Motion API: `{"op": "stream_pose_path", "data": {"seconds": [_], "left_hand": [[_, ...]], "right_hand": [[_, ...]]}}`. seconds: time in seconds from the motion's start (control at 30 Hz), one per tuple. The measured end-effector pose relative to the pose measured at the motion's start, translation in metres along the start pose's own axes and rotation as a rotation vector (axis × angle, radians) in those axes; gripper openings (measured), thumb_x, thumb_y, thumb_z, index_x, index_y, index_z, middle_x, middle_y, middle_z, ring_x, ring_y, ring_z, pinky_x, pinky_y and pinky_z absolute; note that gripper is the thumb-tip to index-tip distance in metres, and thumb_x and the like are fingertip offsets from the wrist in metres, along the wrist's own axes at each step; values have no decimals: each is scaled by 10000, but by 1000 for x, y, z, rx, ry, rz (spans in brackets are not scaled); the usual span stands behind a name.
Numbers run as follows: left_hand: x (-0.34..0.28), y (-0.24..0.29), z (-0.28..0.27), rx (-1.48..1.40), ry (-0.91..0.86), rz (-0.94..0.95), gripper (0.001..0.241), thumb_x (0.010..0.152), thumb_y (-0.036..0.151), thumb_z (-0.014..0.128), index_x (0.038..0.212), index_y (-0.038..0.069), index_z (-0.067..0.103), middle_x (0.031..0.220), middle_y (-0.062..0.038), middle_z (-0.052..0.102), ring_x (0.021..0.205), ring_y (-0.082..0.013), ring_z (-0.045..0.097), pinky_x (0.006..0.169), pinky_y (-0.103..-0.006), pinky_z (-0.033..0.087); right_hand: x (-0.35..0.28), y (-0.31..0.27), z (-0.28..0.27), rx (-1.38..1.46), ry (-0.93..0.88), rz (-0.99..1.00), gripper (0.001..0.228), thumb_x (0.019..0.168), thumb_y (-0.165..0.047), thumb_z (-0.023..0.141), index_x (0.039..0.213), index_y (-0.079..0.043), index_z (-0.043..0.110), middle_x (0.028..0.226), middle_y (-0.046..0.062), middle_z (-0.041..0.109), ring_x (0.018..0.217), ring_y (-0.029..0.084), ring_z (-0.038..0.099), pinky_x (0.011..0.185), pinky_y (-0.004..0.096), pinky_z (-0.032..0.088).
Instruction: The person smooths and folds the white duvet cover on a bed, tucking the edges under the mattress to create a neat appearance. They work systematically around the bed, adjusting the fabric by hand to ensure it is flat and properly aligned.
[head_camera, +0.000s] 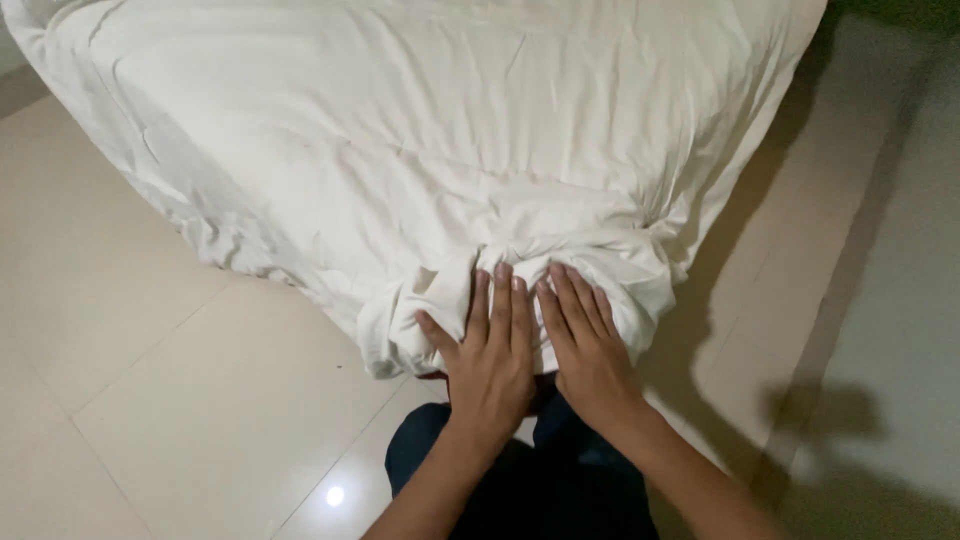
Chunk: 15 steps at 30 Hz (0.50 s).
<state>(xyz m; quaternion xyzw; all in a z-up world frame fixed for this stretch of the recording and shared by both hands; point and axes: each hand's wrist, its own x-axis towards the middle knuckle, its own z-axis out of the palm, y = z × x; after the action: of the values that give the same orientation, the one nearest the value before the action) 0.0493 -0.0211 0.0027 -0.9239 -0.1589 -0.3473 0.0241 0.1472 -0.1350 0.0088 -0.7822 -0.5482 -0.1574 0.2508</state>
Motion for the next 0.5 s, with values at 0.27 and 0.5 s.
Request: {"op": "stream_pose_path", "data": {"seconds": [0.27, 0.5], "left_hand": [[1, -8, 36, -9, 135, -46, 516, 1044, 137, 492, 1540, -7, 477, 1638, -176, 432, 1515, -325, 442, 1140, -792, -58], [-7, -2, 18, 99, 70, -7, 537, 1062, 216, 495, 1563, 23, 480, 1664, -131, 416, 1547, -288, 394, 1152, -770, -60]], "right_hand": [[18, 14, 33, -134, 66, -45, 661, 943, -41, 512, 1578, 25, 338, 1667, 270, 251, 1546, 435, 268, 1241, 580, 225], [0, 11, 37, -59, 113, -11, 593, 1009, -52, 482, 1576, 41, 336, 1664, 277, 270, 1549, 439, 267, 1263, 555, 227]]}}
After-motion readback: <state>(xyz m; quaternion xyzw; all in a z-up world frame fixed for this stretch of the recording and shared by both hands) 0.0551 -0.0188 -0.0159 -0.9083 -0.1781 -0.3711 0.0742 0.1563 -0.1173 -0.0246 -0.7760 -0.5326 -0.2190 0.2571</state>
